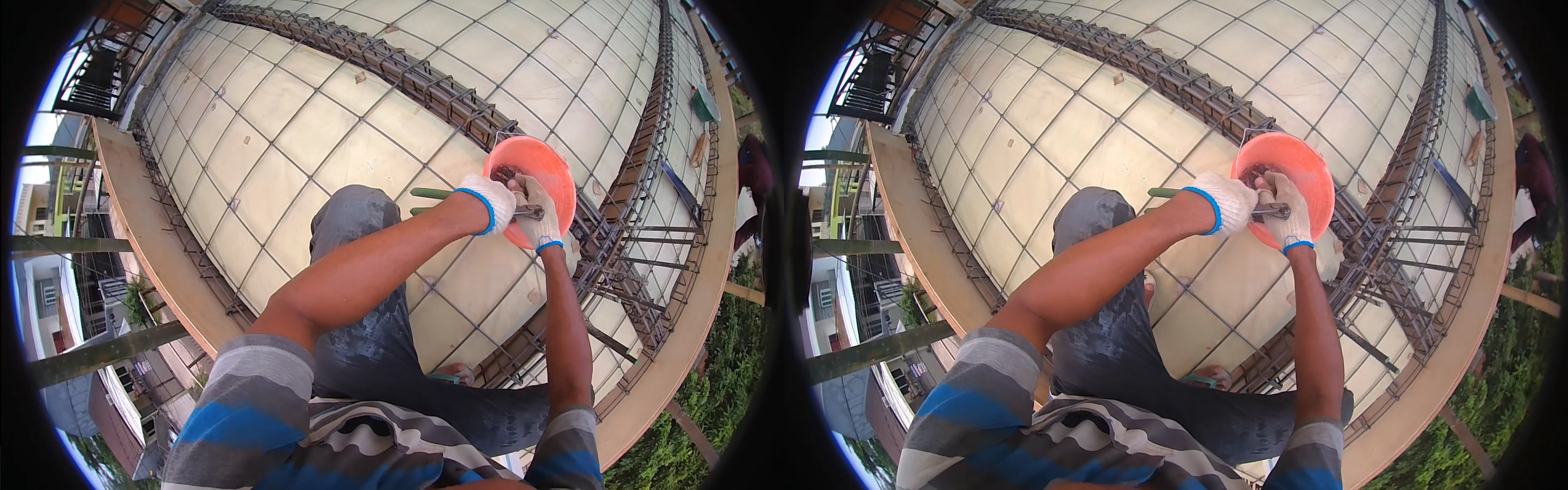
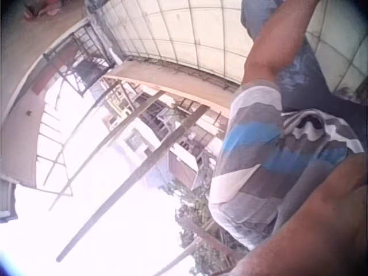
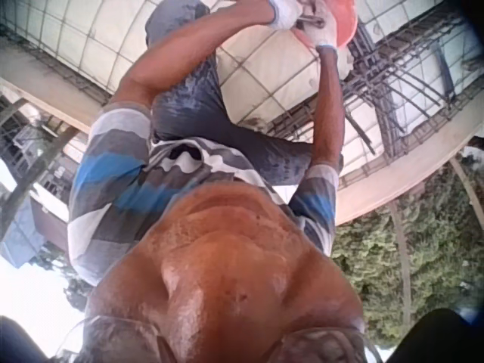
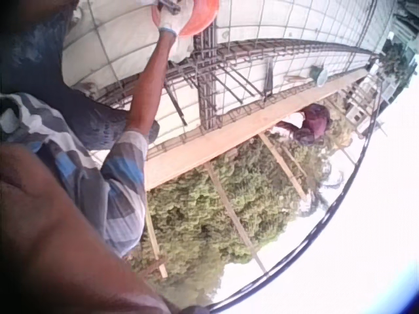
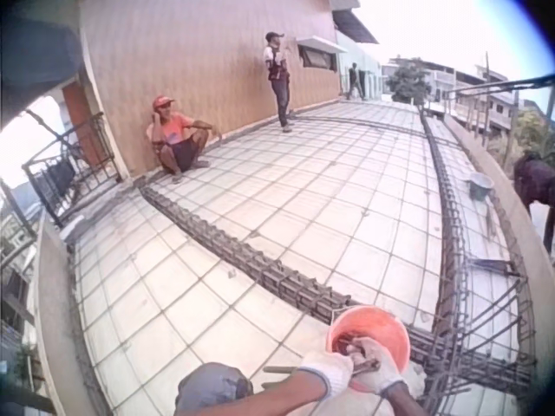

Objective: The person sits on a roof and ties intersecting steel rebar bars using wire ties and pliers. They repeatedly pick ties from a pink bucket, wrap them around rebar intersections, and twist them tight to secure the grid.

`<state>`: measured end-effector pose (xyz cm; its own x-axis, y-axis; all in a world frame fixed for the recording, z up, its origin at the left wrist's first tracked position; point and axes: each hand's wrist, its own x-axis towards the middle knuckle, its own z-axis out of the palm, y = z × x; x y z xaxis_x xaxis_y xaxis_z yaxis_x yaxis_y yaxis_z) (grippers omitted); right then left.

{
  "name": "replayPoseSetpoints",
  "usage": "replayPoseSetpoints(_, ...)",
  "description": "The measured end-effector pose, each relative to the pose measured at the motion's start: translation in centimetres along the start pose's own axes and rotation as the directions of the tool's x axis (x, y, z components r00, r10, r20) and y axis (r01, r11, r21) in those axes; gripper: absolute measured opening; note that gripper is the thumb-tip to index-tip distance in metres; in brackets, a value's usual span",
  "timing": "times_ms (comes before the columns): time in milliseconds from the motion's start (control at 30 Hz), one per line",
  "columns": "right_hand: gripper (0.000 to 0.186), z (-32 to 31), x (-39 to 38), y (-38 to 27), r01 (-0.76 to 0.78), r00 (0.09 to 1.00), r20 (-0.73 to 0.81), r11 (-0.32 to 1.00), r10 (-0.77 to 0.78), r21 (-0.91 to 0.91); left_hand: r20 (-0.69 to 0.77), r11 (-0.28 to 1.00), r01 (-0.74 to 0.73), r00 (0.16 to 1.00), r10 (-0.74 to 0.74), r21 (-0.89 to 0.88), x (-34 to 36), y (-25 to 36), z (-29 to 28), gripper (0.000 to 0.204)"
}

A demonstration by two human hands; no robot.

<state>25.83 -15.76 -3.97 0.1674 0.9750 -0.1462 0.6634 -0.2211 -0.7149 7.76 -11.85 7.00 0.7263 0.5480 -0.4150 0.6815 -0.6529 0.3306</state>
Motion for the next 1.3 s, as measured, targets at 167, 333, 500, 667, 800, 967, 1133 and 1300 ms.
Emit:
replayPoseSetpoints(167, 0.038, 0.9, 2.8, -2.7, -0.007, 0.966, 0.257, 0.988, -0.033, 0.153, -0.04, 0.998, 0.029, 0.999, -0.031, -0.052, -0.1, -0.9, 1.1, 0.026)
replayPoseSetpoints(333, 0.042, 1.8, 3.0, -2.7, -0.033, 0.935, 0.351, 0.981, -0.038, 0.193, 0.041, 0.995, 0.062, 0.997, -0.059, -0.079, -1.4, -0.3, 0.3, 0.025)
replayPoseSetpoints(500, 0.045, 1.3, 3.4, -6.8, -0.203, 0.9, 0.426, 0.953, 0.092, 0.224, 0.164, 0.969, 0.108, 0.984, -0.073, -0.221, -4.2, -0.1, -1.3, 0.025)
replayPoseSetpoints(667, 0.041, 2.0, 5.8, -6.5, -0.275, 0.901, 0.41, 0.918, 0.142, 0.285, 0.271, 0.925, 0.18, 0.958, -0.088, -0.334, -5.6, -0.4, -0.5, 0.027)
replayPoseSetpoints(800, 0.033, -0.9, 4.3, -10.4, -0.464, 0.885, 0.349, 0.636, 0.308, 0.616, 0.385, 0.856, 0.269, 0.919, -0.091, -0.441, -8.0, -1.5, -0.6, 0.03)
replayPoseSetpoints(967, 0.02, -6.2, 0.3, -8.3, -0.346, 0.846, 0.258, 0.112, 0.466, 0.932, 0.28, 0.707, 0.385, 0.922, -0.267, -0.594, -11.2, -2.6, -2.7, 0.037)
replayPoseSetpoints(1133, 0.021, -11.0, -9.5, -11.6, -0.408, 0.743, 0.226, 0.159, 0.63, 0.899, 0.134, 0.384, 0.412, 0.806, -0.577, -0.827, -16.8, -2.0, -3.3, 0.035)
replayPoseSetpoints(1300, 0.012, -17.0, -21.2, -12.5, -0.547, 0.668, 0.23, 0.258, 0.708, 0.796, 0.067, 0.39, 0.425, 0.742, -0.667, -0.817, -23.8, -4.6, -5.8, 0.032)
